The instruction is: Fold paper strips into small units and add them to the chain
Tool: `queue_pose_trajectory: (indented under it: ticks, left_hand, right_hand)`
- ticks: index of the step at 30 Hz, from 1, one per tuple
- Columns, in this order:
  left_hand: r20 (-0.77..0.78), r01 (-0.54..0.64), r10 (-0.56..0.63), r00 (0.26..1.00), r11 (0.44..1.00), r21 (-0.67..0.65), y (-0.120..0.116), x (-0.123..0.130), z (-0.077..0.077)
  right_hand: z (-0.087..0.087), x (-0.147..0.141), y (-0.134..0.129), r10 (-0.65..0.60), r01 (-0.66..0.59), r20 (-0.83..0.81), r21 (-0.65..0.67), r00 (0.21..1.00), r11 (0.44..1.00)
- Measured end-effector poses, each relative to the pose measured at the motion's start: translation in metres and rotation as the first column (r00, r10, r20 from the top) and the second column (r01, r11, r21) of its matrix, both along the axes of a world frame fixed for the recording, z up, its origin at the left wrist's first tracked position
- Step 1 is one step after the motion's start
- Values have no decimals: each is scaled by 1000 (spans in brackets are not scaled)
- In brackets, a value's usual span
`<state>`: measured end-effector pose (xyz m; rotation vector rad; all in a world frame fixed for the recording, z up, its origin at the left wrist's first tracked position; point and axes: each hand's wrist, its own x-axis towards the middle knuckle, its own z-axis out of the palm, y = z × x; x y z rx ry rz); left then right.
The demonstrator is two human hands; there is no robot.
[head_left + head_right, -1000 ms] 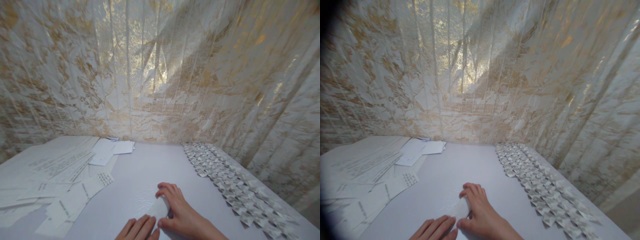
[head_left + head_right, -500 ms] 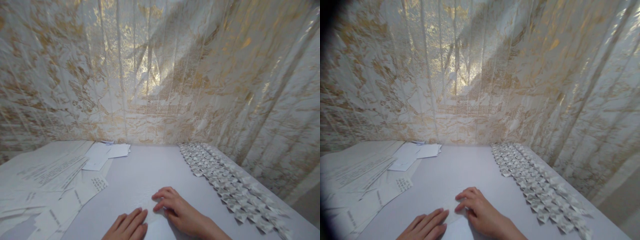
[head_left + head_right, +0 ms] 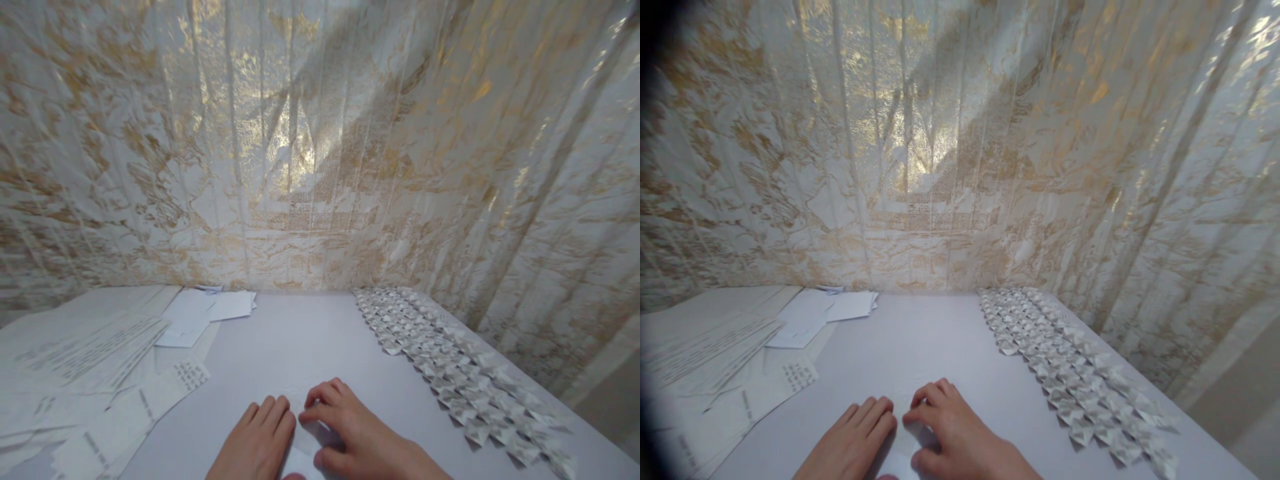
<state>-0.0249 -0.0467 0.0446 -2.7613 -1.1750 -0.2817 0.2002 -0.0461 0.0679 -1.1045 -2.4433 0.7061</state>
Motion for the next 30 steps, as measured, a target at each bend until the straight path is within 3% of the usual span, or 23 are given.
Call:
queue_pose_trajectory:
  ticks: [3,6,13,17,23,27,30]
  left_hand:
    - [-29,-101,98,995,980,-170,2,18,19]
    - [-27,-156,155,988,949,-274,3,28,27]
    - [-19,-151,150,988,972,-181,-1,25,30]
    - [-18,-113,112,994,984,-138,2,20,18]
    - [-20,-43,41,999,987,-152,11,19,-11]
    - [-11,-4,5,1000,999,36,15,19,-31]
    - [95,49,-70,993,978,205,17,17,-45]
  right_hand:
    - [0,1,1,17,-17,15,-21,1000,1000]
    - [-1,3,2,26,-26,29,-26,999,999]
    - [-5,2,4,27,-27,11,19,1000,999]
    - [-9,1,6,31,-31,3,31,1000,999]
    - [-5,1,4,18,-18,-36,-3,999,1000]
    - [-3,1,4,13,-13,-32,-11,999,1000]
    - [-2,2,4,13,-13,-37,0,999,1000]
